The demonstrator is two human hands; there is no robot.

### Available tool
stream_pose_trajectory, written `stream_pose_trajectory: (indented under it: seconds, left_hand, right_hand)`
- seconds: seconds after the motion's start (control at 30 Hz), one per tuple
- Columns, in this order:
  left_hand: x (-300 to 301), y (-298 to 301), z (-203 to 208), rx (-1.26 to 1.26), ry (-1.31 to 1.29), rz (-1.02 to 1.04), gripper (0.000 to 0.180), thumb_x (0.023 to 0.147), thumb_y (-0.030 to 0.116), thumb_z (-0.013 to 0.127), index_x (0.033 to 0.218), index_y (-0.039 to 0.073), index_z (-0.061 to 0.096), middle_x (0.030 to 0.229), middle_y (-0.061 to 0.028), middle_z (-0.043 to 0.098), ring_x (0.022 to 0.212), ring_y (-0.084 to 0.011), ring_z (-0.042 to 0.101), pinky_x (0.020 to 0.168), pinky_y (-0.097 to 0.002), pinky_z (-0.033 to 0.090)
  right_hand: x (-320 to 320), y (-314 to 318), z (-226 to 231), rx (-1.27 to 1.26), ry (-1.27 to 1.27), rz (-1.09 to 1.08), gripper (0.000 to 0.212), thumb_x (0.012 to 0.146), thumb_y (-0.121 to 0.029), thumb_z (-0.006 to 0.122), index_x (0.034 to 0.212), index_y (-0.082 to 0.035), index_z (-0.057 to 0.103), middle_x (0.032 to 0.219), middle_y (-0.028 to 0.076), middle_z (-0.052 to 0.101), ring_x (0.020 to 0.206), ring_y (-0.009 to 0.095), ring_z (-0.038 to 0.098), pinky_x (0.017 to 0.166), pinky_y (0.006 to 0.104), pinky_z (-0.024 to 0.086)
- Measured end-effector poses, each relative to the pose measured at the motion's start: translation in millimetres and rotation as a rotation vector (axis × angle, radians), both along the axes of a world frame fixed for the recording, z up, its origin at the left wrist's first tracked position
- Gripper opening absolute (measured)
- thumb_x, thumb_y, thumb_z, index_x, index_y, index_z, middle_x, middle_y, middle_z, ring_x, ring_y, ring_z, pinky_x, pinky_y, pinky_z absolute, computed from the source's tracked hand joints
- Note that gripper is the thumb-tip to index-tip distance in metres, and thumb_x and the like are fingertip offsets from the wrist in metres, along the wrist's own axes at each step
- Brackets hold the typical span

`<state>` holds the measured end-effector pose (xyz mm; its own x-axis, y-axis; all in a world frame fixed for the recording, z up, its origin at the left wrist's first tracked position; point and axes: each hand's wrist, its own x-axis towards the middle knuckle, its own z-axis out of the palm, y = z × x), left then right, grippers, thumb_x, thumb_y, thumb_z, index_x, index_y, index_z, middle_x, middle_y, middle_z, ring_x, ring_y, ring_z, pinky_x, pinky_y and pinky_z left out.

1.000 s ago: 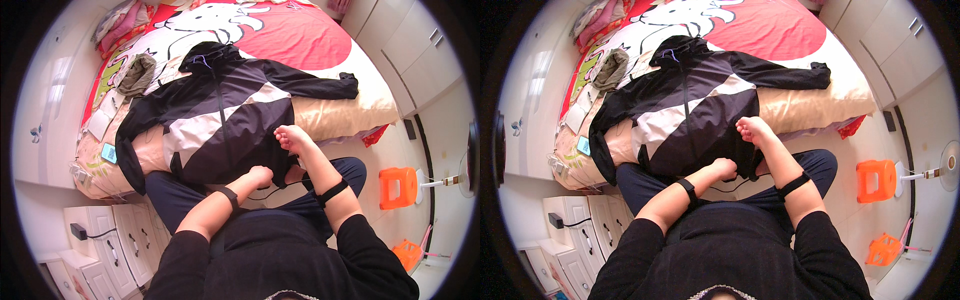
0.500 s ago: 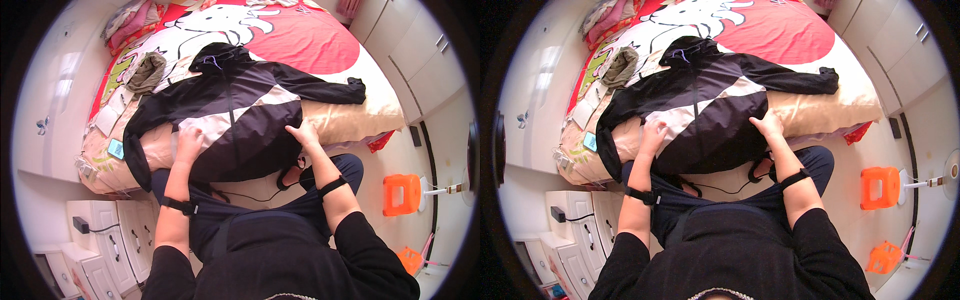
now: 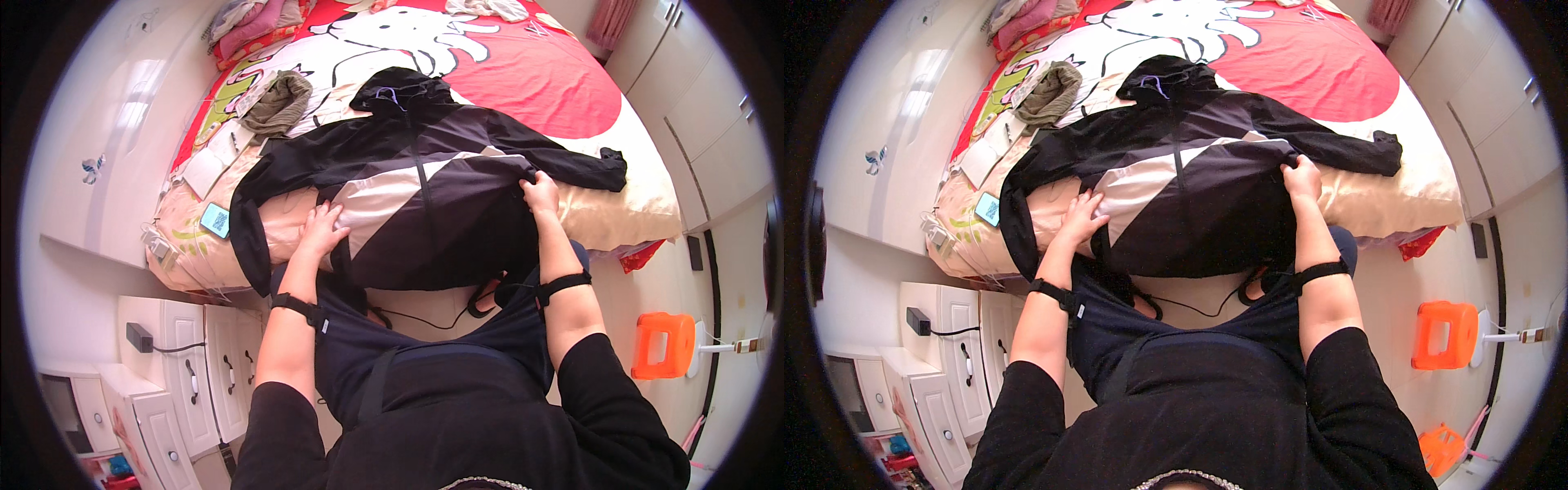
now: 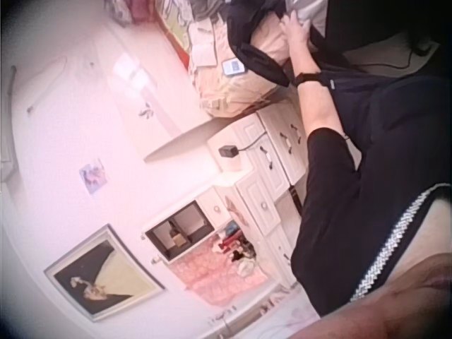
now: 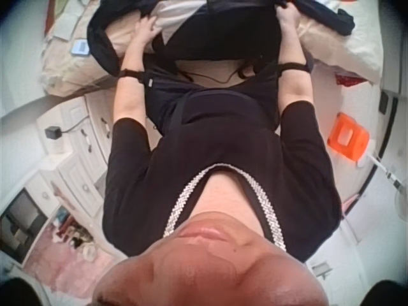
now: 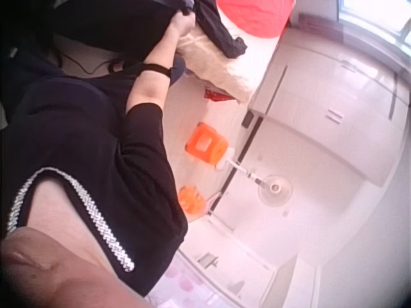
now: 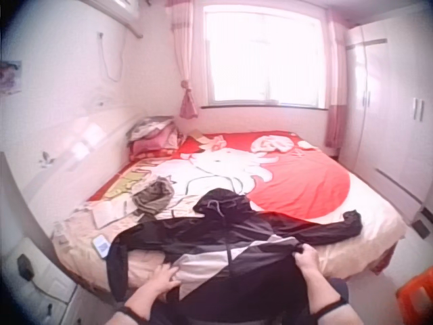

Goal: Hanging a jacket in the closet and preparing a hanger for a white t-shirt.

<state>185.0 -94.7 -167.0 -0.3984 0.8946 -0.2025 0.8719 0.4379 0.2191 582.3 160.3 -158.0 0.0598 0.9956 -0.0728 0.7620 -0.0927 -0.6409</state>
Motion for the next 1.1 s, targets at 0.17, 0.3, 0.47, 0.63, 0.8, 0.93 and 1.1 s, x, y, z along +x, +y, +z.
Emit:
stream_pose_trajectory:
  seconds: [0.17,0.3,0.47,0.63,0.8,0.93,1.1]
  left_hand:
    - [-6.1,18.2,-0.5,0.151,0.03,-0.057,0.056,0.072,0.03,0.074,0.124,0.017,0.058,0.134,-0.0084,0.046,0.121,-0.0289,0.044,0.099,-0.0431,0.041]
    - [-17.4,20.5,-20.4,0.291,-0.282,0.093,0.045,0.068,0.005,0.076,0.11,-0.001,0.06,0.113,-0.015,0.055,0.095,-0.0206,0.058,0.084,-0.0314,0.049]
    - [-4.8,48.2,17.7,0.531,-1.234,0.326,0.031,0.081,-0.005,0.063,0.111,0.001,0.057,0.096,-0.0032,0.061,0.083,-0.0132,0.06,0.075,-0.0246,0.051]
    - [20.4,55.9,51.1,0.617,-1.349,0.329,0.042,0.081,-0.005,0.062,0.12,0.003,0.051,0.105,-0.0073,0.057,0.092,-0.0152,0.058,0.079,-0.0252,0.049]
    - [-2.2,26.2,19.2,0.663,-1.19,0.466,0.04,0.079,-0.004,0.059,0.117,0.003,0.048,0.104,-0.0067,0.054,0.087,-0.0153,0.056,0.075,-0.0276,0.048]
    - [32.1,27.3,6.7,0.375,-1.186,0.478,0.032,0.08,-0.002,0.054,0.112,0.004,0.053,0.09,-0.0037,0.06,0.074,-0.0151,0.058,0.071,-0.0253,0.047]
    - [91.8,48.2,24.3,0.11,-1.478,0.234,0.041,0.089,0.014,0.053,0.128,0.005,0.048,0.11,-0.0054,0.062,0.092,-0.0161,0.059,0.082,-0.0306,0.045]
  right_hand:
    - [-11.6,10.7,-10.8,-0.239,-0.274,0.04,0.044,0.08,-0.031,0.066,0.116,-0.006,0.057,0.118,0.017,0.061,0.109,0.034,0.059,0.091,0.0424,0.047]
    - [-76.0,-49.1,46.4,0.22,-0.441,0.25,0.05,0.079,-0.033,0.066,0.116,-0.004,0.048,0.099,0.017,0.066,0.086,0.037,0.066,0.075,0.0472,0.053]
    - [-152.7,-131.6,57.5,0.318,-0.126,0.822,0.068,0.068,-0.034,0.078,0.123,-0.014,0.044,0.124,0.015,0.048,0.109,0.032,0.056,0.081,0.0443,0.052]
    - [-162.1,-119.3,-5.0,0.317,-0.217,0.856,0.035,0.073,-0.026,0.073,0.1,-0.012,0.056,0.111,0.009,0.053,0.102,0.028,0.058,0.077,0.0424,0.052]
    - [-153.4,-91.5,15.3,0.307,0.019,0.671,0.018,0.077,-0.021,0.066,0.088,-0.011,0.056,0.096,0.01,0.06,0.088,0.032,0.062,0.072,0.0452,0.05]
    - [-126.2,-50.0,19.3,0.356,0.068,0.382,0.015,0.08,-0.024,0.062,0.085,-0.011,0.056,0.085,0.012,0.064,0.083,0.035,0.063,0.069,0.0474,0.048]
    - [-95.5,-18.9,-6.2,0.183,0.0,0.274,0.017,0.083,-0.026,0.061,0.088,-0.01,0.058,0.088,0.012,0.066,0.086,0.035,0.064,0.072,0.0465,0.05]
